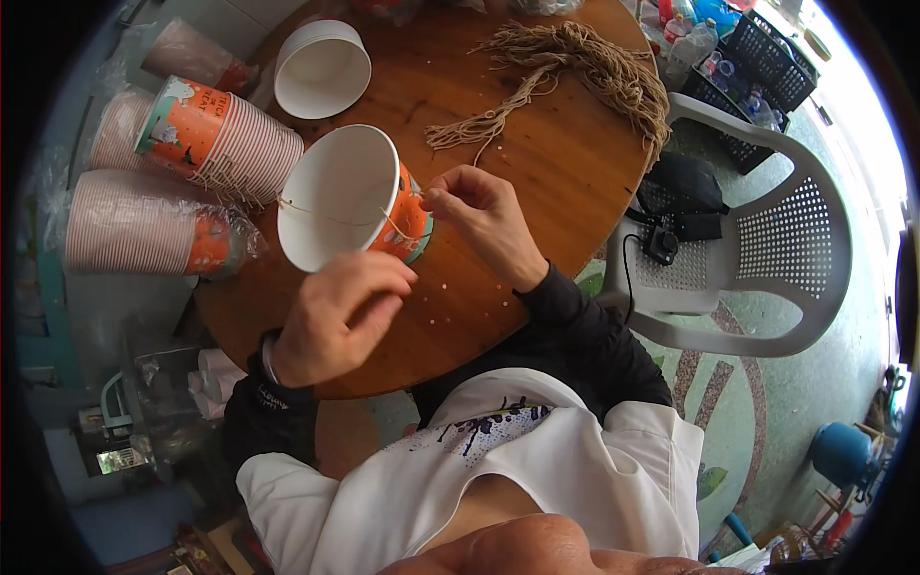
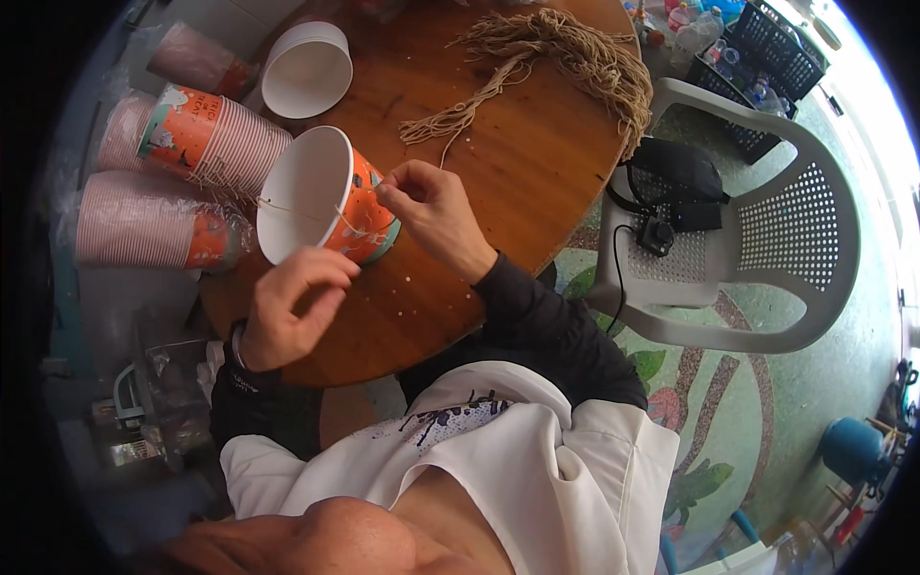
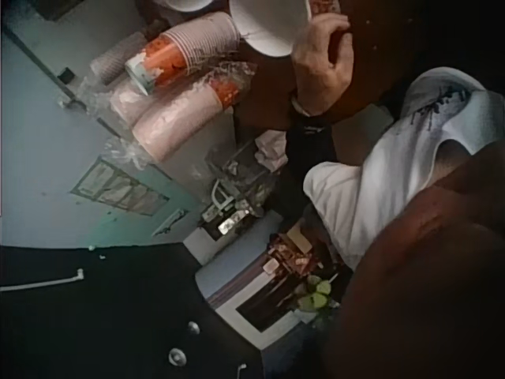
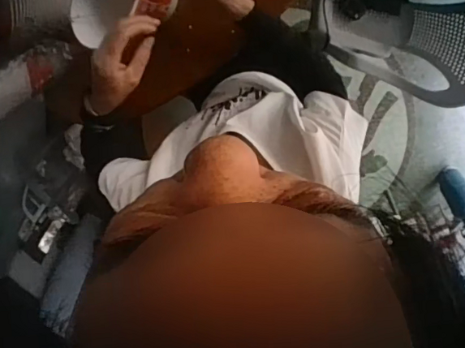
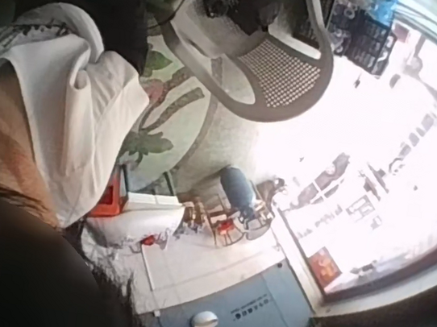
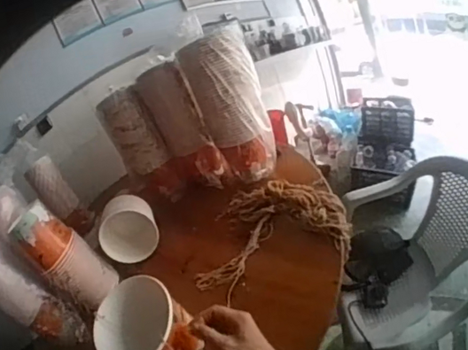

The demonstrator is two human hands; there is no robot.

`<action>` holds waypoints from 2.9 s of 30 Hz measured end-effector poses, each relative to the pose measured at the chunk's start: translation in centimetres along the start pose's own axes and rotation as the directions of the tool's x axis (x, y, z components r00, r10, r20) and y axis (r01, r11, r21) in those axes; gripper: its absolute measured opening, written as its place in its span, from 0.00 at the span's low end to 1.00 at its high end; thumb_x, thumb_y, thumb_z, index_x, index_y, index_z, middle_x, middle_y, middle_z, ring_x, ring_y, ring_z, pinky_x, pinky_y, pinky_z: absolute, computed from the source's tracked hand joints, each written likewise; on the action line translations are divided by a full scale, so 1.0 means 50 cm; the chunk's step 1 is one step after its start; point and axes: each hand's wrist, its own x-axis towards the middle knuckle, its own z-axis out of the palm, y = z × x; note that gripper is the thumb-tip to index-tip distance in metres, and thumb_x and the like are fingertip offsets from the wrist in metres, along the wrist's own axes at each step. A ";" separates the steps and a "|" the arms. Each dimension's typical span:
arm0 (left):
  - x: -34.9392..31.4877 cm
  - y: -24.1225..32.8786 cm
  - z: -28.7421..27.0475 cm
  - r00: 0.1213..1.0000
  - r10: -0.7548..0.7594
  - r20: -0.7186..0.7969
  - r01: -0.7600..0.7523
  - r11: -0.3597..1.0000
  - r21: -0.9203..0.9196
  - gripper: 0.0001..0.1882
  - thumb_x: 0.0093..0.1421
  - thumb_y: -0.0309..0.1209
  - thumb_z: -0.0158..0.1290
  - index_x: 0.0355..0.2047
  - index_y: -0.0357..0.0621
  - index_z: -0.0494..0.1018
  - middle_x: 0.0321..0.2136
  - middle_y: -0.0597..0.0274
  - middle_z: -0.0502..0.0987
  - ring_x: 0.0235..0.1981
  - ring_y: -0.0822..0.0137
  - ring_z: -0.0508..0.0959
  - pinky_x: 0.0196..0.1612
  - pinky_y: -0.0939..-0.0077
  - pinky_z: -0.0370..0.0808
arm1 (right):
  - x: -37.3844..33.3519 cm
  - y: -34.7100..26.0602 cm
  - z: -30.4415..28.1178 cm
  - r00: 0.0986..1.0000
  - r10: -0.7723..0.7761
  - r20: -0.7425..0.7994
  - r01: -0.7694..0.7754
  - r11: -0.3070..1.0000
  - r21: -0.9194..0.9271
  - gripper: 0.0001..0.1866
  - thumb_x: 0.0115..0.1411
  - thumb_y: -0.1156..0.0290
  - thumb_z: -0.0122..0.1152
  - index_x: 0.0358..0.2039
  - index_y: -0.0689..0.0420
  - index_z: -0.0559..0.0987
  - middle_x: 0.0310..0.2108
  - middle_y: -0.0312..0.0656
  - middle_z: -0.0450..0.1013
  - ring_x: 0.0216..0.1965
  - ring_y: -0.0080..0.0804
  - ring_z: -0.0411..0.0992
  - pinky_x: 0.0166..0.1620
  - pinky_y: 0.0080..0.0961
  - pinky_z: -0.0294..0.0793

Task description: Tying natural fiber strings to the rims of paper cups as part of a manual packaging or assembly process.

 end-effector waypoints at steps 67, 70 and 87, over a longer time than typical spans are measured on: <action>-0.048 -0.197 0.031 0.817 -0.127 -0.562 0.097 0.992 -0.082 0.07 0.58 0.24 0.55 0.37 0.48 0.73 0.29 0.57 0.76 0.34 0.56 0.77 0.38 0.64 0.73 | 0.040 -0.197 0.095 0.756 0.071 0.651 0.629 0.197 -0.752 0.06 0.58 0.74 0.60 0.36 0.58 0.79 0.29 0.45 0.77 0.31 0.43 0.77 0.43 0.36 0.76; -0.036 -0.220 -0.001 0.864 -0.040 -0.502 0.039 0.999 -0.013 0.08 0.58 0.25 0.56 0.38 0.49 0.75 0.29 0.61 0.76 0.36 0.61 0.77 0.48 0.63 0.70 | 0.030 -0.180 0.124 0.854 0.057 0.517 0.447 0.430 -0.785 0.06 0.60 0.74 0.58 0.37 0.61 0.78 0.27 0.43 0.77 0.25 0.34 0.77 0.30 0.26 0.77; -0.066 -0.104 0.003 0.959 -0.089 -0.267 0.161 0.952 0.259 0.16 0.57 0.41 0.60 0.25 0.39 0.78 0.23 0.54 0.78 0.28 0.57 0.79 0.55 0.56 0.66 | 0.022 -0.170 0.130 0.945 0.144 0.295 0.083 0.763 -0.640 0.06 0.63 0.73 0.58 0.35 0.63 0.77 0.28 0.37 0.76 0.28 0.18 0.75 0.30 0.16 0.76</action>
